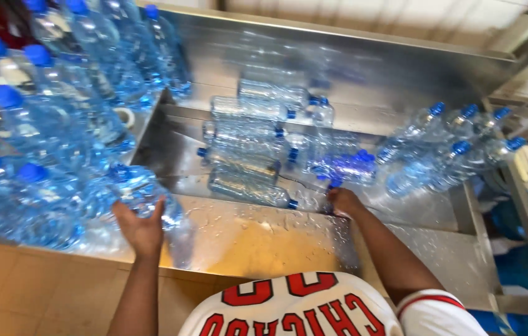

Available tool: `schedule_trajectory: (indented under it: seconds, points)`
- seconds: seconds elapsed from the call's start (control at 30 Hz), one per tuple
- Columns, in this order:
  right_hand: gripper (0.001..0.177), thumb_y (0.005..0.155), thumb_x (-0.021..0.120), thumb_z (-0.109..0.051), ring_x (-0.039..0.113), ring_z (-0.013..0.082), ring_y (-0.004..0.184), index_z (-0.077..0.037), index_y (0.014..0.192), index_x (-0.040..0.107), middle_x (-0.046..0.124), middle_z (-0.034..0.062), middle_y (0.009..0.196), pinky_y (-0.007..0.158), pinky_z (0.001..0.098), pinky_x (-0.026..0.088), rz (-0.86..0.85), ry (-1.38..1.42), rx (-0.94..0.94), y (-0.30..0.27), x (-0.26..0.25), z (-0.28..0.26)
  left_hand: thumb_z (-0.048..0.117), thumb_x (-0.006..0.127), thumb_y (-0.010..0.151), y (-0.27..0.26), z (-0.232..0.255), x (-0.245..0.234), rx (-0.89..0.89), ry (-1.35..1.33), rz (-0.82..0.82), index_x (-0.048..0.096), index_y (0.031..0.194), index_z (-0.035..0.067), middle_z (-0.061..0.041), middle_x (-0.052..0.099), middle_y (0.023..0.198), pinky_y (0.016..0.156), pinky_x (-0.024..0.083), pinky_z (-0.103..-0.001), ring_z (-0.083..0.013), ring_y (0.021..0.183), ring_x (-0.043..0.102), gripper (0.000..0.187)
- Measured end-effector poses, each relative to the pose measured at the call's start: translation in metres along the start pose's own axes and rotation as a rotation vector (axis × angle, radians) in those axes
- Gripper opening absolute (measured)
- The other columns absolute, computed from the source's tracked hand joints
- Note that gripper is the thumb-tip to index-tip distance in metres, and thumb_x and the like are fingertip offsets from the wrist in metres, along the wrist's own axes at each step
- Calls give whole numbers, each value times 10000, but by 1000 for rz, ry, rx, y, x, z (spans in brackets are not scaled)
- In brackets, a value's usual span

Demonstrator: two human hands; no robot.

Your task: The person repeatedly picks up empty plastic water bottles from a stainless steel tray, places them under a water spigot to fill them, and then moves the filled bottles to a separate area. The process is repeated continuously for numerous bottles.

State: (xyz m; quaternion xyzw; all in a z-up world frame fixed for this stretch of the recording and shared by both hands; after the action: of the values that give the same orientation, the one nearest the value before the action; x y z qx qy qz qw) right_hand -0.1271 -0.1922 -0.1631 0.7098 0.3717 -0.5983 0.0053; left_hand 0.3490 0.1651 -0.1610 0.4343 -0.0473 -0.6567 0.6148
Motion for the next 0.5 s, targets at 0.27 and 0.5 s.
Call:
schedule_trajectory:
  seconds: [0.27,0.5]
  points:
    - [397,938,810,-414,785,471,1008,-64,1092,705,784,236,967,824,560,590,134,193,-118,-17,-73,-23,434,1038,740,-50,148,-11,-74,-195,-403,462,1597,-100,-383,595,1487,1167,521,-610,-558,1321,643,1162]
    - [572,1130,523,-520,695,485,1332,-110,1528,552,711,270,1453,1084,611,571,86,478,-729,-138,-187,-210,441,1016,778,-73,235,34,54,-442,-805,466,1594,24,-238,599,1467,1171,529,-538,-487,1390,598,1068]
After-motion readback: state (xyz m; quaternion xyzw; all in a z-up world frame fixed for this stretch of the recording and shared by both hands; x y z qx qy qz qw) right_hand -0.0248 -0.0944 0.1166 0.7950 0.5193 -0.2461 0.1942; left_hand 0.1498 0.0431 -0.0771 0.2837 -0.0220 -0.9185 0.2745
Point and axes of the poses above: each hand's wrist, its own y-axis towards the middle knuckle, its own x-axis out of the palm, z = x × y, the point moved 2 cm from there along y, towards the middle knuckle
